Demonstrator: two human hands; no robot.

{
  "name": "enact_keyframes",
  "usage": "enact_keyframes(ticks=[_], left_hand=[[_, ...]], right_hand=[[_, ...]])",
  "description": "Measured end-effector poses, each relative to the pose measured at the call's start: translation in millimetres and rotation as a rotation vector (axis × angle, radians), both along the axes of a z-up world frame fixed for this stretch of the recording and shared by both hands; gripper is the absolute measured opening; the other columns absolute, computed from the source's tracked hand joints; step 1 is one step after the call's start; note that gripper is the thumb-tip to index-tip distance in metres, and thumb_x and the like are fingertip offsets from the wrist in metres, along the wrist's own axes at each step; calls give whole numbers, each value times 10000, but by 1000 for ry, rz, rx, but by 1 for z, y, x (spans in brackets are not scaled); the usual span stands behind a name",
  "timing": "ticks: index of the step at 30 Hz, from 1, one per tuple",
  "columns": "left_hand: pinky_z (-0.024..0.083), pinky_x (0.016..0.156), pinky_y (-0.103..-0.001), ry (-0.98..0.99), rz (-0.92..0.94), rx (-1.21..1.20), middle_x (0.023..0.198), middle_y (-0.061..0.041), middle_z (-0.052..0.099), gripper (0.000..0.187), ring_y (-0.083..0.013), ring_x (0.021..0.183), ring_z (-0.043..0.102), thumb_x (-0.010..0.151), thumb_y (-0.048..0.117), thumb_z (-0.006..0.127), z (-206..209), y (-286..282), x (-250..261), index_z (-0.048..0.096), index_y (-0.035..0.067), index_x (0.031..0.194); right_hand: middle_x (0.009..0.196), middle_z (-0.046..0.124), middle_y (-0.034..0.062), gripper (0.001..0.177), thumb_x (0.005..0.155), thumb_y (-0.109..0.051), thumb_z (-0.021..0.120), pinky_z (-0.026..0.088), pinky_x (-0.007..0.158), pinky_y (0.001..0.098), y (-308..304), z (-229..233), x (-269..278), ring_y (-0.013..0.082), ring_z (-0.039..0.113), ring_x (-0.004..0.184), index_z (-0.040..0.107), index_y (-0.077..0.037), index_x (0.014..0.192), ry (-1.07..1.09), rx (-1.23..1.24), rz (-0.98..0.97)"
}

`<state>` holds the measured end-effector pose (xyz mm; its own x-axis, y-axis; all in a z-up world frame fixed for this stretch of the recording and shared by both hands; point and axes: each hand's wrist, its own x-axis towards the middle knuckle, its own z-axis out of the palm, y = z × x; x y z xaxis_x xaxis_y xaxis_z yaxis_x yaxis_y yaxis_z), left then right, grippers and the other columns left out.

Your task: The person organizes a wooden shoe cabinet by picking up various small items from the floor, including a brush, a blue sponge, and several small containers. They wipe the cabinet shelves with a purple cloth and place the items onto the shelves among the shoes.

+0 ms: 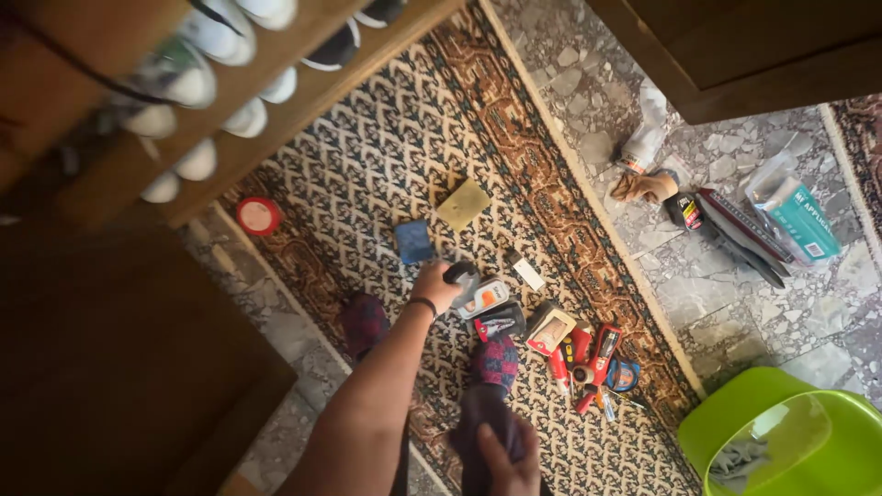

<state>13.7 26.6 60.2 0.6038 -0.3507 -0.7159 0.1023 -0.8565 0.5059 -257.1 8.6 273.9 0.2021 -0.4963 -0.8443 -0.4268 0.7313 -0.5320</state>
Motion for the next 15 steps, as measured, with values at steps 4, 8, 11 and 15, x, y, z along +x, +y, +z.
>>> enact_keyframes(ticks=[4,8,11,15], left_hand=[[515,889,-333,393,508,-528,1096,-65,684,470,-223,1039,643,760,151,770,68,28,2,586,61,1183],[465,816,-305,494,636,-614,1082,-37,648,476,-164,986,595,792,123,720,262,30,29,573,66,1242],[476,795,-307,660,787,-812,1085,-21,650,585,-144,969,597,794,68,665,377,18,38,514,137,1355],[418,854,-397,669,711,-972,1162,-89,566,713,-241,1012,511,884,20,620,494,-2,37,429,147,1560]], right_hand=[[1153,723,230,475,852,-42,722,542,945,420,-19,19,22,318,698,1047,665,35,1317,77,90,-277],[1270,728,169,379,921,-56,646,541,1036,348,-64,95,58,226,716,1157,667,46,1286,-159,-443,119],[1269,702,206,462,919,-17,619,511,1045,396,-97,222,153,305,674,1163,607,76,1372,-252,-406,-113],[1473,540,245,516,955,-93,569,352,1157,416,-120,339,219,352,500,1368,528,74,1442,-447,-758,339]])
